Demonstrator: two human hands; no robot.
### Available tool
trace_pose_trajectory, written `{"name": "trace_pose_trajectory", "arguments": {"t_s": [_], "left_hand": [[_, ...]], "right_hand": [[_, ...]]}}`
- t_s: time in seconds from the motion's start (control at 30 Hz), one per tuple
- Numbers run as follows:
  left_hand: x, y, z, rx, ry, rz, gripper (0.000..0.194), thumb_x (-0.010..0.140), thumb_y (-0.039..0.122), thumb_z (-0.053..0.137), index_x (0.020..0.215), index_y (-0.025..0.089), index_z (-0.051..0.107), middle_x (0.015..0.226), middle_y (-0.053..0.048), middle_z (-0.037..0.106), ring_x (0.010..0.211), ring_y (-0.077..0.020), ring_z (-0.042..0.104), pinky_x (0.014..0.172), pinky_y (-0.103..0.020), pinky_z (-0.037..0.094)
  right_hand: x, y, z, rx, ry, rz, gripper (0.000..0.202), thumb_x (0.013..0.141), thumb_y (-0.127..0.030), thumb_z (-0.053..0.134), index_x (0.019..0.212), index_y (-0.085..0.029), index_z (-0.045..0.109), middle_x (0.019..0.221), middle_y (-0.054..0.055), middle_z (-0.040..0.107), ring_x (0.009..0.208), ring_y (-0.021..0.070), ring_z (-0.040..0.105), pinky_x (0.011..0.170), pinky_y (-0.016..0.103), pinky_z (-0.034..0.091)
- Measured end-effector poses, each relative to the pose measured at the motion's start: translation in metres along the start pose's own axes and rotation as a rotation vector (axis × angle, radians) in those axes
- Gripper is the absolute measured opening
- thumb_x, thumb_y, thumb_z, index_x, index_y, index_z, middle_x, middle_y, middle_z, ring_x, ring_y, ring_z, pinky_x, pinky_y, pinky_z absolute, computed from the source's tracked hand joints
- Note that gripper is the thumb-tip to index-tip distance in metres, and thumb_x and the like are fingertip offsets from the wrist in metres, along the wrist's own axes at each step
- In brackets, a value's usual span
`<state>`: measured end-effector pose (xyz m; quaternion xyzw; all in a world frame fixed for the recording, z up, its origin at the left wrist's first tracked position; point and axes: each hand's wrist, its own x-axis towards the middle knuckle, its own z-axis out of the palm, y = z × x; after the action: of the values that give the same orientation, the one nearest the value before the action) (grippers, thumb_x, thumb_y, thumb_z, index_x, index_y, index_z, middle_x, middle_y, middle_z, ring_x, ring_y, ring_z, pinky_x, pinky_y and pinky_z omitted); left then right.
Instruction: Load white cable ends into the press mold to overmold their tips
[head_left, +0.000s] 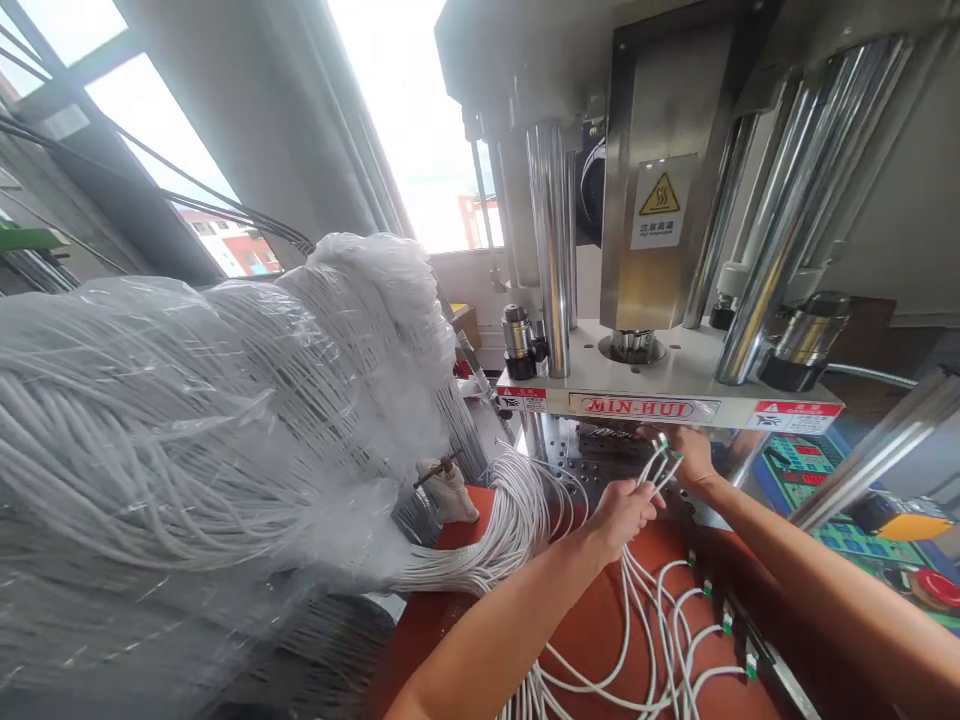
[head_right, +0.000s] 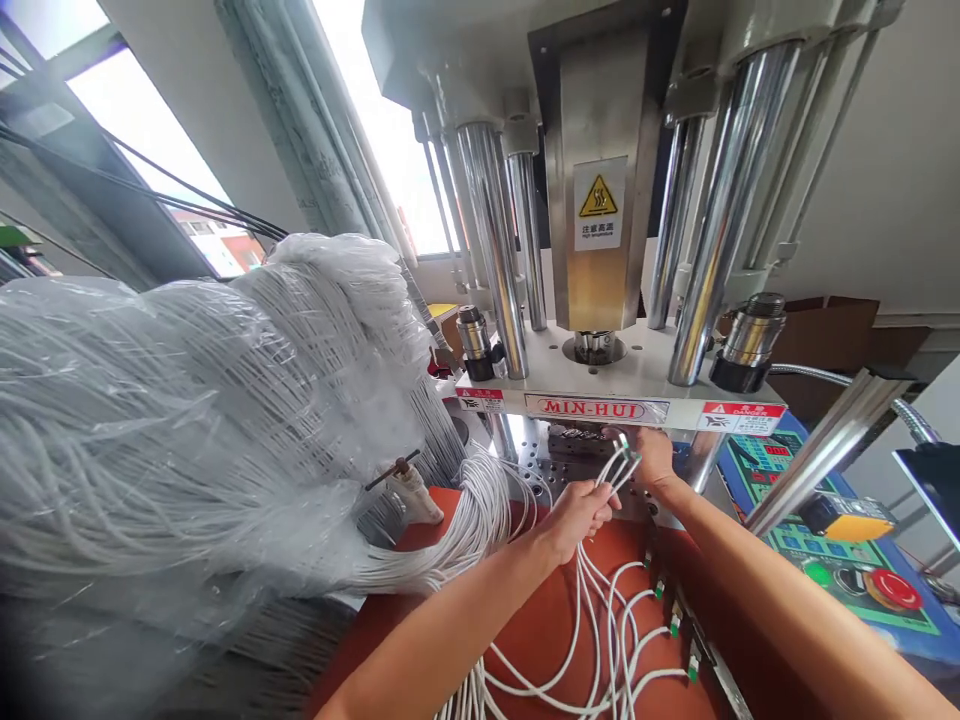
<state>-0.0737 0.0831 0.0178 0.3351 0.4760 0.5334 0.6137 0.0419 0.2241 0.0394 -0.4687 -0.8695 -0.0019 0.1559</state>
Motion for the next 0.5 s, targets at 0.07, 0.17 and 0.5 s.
{"name": "trace_pose_trajectory", "arguments": {"t_s": [0.07, 0.17, 0.5], "left_hand": [[-0.026, 0.004, 0.004, 0.076, -0.026, 0.052, 0.050, 0.082, 0.062, 0.061, 0.078, 0.013, 0.063, 0.052, 0.007, 0.038, 0.044, -0.0044, 0.024, 0.048, -0.024, 0.013], [-0.062, 0.015, -0.003, 0.088, 0.010, 0.110, 0.056, 0.083, 0.066, 0.058, 0.091, 0.011, 0.069, 0.057, 0.004, 0.043, 0.048, -0.0057, 0.030, 0.049, -0.025, 0.017], [-0.109, 0.081, -0.071, 0.136, 0.607, 0.655, 0.053, 0.090, 0.062, 0.053, 0.112, 0.015, 0.069, 0.057, 0.007, 0.035, 0.049, -0.0082, 0.029, 0.050, -0.023, 0.025]], "right_hand": [[-0.020, 0.002, -0.003, 0.021, -0.021, 0.032, 0.039, 0.094, -0.048, 0.047, 0.104, -0.019, 0.073, 0.092, 0.015, 0.075, 0.083, 0.0277, 0.069, 0.065, 0.033, 0.044], [-0.057, 0.011, -0.011, 0.050, -0.032, 0.070, 0.042, 0.098, -0.046, 0.037, 0.098, -0.023, 0.072, 0.096, 0.008, 0.075, 0.086, 0.0241, 0.069, 0.065, 0.030, 0.041], [-0.168, 0.066, -0.024, 0.037, -0.100, 0.425, 0.048, 0.094, -0.060, 0.036, 0.092, -0.024, 0.067, 0.089, 0.013, 0.075, 0.073, 0.0311, 0.066, 0.057, 0.033, 0.035]]}}
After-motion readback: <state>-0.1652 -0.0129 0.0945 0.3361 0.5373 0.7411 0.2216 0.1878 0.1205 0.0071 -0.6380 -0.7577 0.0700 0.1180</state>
